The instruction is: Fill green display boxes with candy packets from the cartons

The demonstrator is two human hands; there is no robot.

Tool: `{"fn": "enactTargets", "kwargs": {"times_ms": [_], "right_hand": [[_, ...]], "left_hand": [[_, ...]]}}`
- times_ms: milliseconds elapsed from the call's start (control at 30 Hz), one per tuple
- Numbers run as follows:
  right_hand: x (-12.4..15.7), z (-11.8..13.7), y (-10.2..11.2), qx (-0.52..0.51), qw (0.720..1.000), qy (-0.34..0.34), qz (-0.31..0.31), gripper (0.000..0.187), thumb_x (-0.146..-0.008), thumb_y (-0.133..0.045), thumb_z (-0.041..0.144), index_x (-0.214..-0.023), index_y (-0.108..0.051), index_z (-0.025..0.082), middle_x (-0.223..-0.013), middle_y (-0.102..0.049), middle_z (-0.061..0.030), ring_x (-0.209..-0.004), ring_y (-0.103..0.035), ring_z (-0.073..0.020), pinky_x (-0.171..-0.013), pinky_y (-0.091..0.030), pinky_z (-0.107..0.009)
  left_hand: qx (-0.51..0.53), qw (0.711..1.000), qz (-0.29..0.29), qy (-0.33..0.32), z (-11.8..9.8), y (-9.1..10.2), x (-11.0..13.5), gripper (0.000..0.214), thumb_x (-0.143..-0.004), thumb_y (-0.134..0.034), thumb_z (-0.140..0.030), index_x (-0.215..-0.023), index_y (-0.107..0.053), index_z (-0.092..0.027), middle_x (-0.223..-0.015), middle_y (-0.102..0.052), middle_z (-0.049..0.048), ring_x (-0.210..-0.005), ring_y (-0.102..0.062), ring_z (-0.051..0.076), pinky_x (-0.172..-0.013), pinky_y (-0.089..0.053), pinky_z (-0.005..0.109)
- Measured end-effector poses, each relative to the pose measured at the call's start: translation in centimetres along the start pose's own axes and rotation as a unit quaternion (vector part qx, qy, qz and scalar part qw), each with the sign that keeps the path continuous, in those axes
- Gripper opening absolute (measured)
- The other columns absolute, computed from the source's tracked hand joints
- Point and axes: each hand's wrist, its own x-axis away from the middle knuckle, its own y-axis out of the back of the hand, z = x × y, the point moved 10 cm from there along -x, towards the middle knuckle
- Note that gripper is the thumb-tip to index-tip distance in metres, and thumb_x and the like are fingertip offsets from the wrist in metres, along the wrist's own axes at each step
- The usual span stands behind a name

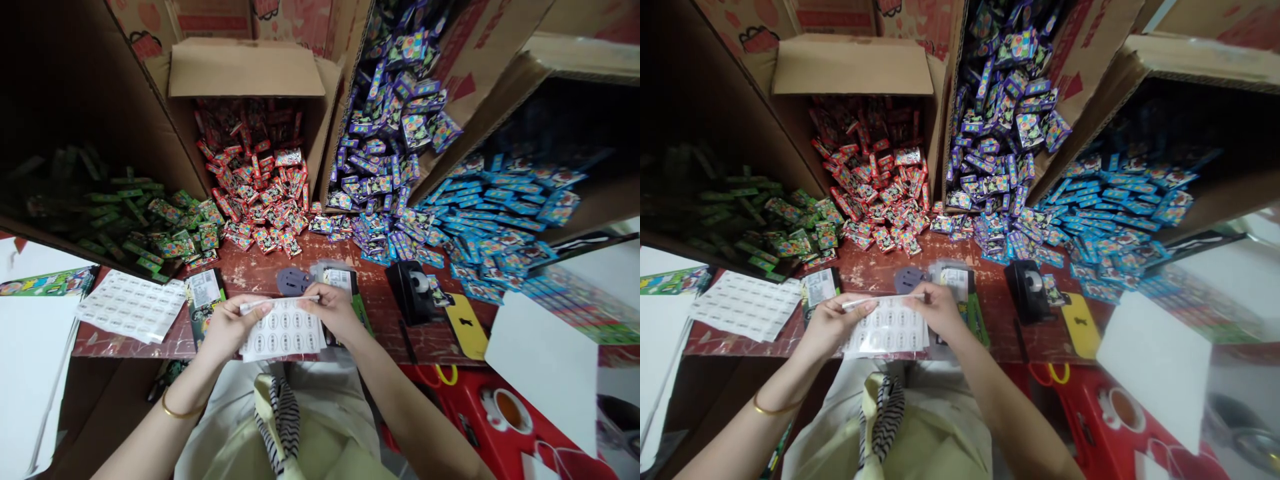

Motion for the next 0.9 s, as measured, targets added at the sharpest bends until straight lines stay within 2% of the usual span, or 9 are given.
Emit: {"fn": "enactTargets", "kwargs": {"times_ms": [133,267,400,500,633,733,900], "right_hand": [[0.1,-1.2,0.5,0.039,0.999,-0.030,-0.020,0.033,-0.070,-0.069,0.047,-0.061,-0.056,0.017,-0.056,-0.051,0.0026,-0.054,-0.044,-0.0106,-0.049,-0.035,-0.021],[0.1,-1.6,0.8,0.068,0.997,-0.026,-0.037,0.040,-0.073,-0.062,0.054,-0.059,-0.052,0.018,-0.053,-0.046,0.0026,-0.051,-0.040,-0.0101,-0.044,-0.031,-0.020],[0.1,-1.6,1.1,0.066,0.997,-0.019,-0.046,0.040,-0.073,-0.063,0.054,-0.058,-0.052,0.018,-0.053,-0.045,0.0030,-0.051,-0.039,-0.0100,-0.045,-0.030,-0.021],[0.1,-1.3,1.2,0.059,0.998,-0.006,-0.036,0.035,-0.073,-0.064,0.049,-0.062,-0.056,0.017,-0.057,-0.048,0.0026,-0.052,-0.042,-0.0105,-0.048,-0.032,-0.022],[0.1,-0.6,1.4,0.068,0.997,0.019,-0.040,0.028,-0.073,-0.066,0.042,-0.064,-0.058,0.017,-0.062,-0.052,0.0013,-0.057,-0.045,-0.0117,-0.053,-0.035,-0.023],[0.1,-0.5,1.4,0.066,0.997,0.016,-0.047,0.028,-0.073,-0.066,0.042,-0.063,-0.058,0.018,-0.060,-0.051,0.0017,-0.057,-0.045,-0.0119,-0.053,-0.034,-0.023],[0.0,-0.7,1.6,0.041,0.997,0.009,-0.071,0.027,-0.069,-0.070,0.042,-0.064,-0.058,0.018,-0.062,-0.052,0.0020,-0.057,-0.045,-0.0118,-0.054,-0.035,-0.024]], "left_hand": [[-0.018,1.000,-0.010,-0.001,-0.2,0.0,0.2,0.032,-0.063,-0.079,-0.044,-0.071,-0.071,-0.014,-0.062,-0.071,0.0030,-0.052,-0.058,0.013,-0.049,-0.045,0.022],[-0.037,0.999,-0.020,-0.014,-0.4,0.2,0.5,0.041,-0.065,-0.074,-0.053,-0.057,-0.063,-0.014,-0.049,-0.058,-0.0019,-0.044,-0.046,0.009,-0.043,-0.036,0.021],[-0.058,0.998,-0.022,-0.026,-0.8,0.7,0.6,0.051,-0.068,-0.070,-0.057,-0.045,-0.051,-0.016,-0.041,-0.045,-0.0052,-0.040,-0.036,0.006,-0.040,-0.026,0.020],[-0.053,0.998,0.002,-0.017,-0.4,0.7,0.4,0.042,-0.073,-0.067,-0.054,-0.058,-0.064,-0.015,-0.050,-0.058,-0.0019,-0.046,-0.046,0.009,-0.043,-0.033,0.020],[0.007,0.999,0.034,-0.002,0.1,0.4,0.2,0.028,-0.071,-0.074,-0.041,-0.083,-0.074,-0.016,-0.071,-0.073,0.0031,-0.067,-0.062,0.015,-0.060,-0.048,0.022],[0.025,0.999,0.019,-0.005,-0.1,0.7,0.1,0.028,-0.068,-0.078,-0.038,-0.085,-0.074,-0.016,-0.073,-0.074,0.0036,-0.072,-0.065,0.015,-0.066,-0.050,0.021],[0.041,0.999,0.010,-0.003,-0.6,0.7,0.1,0.028,-0.065,-0.081,-0.038,-0.078,-0.073,-0.015,-0.068,-0.074,0.0028,-0.062,-0.064,0.012,-0.059,-0.049,0.019]]}}
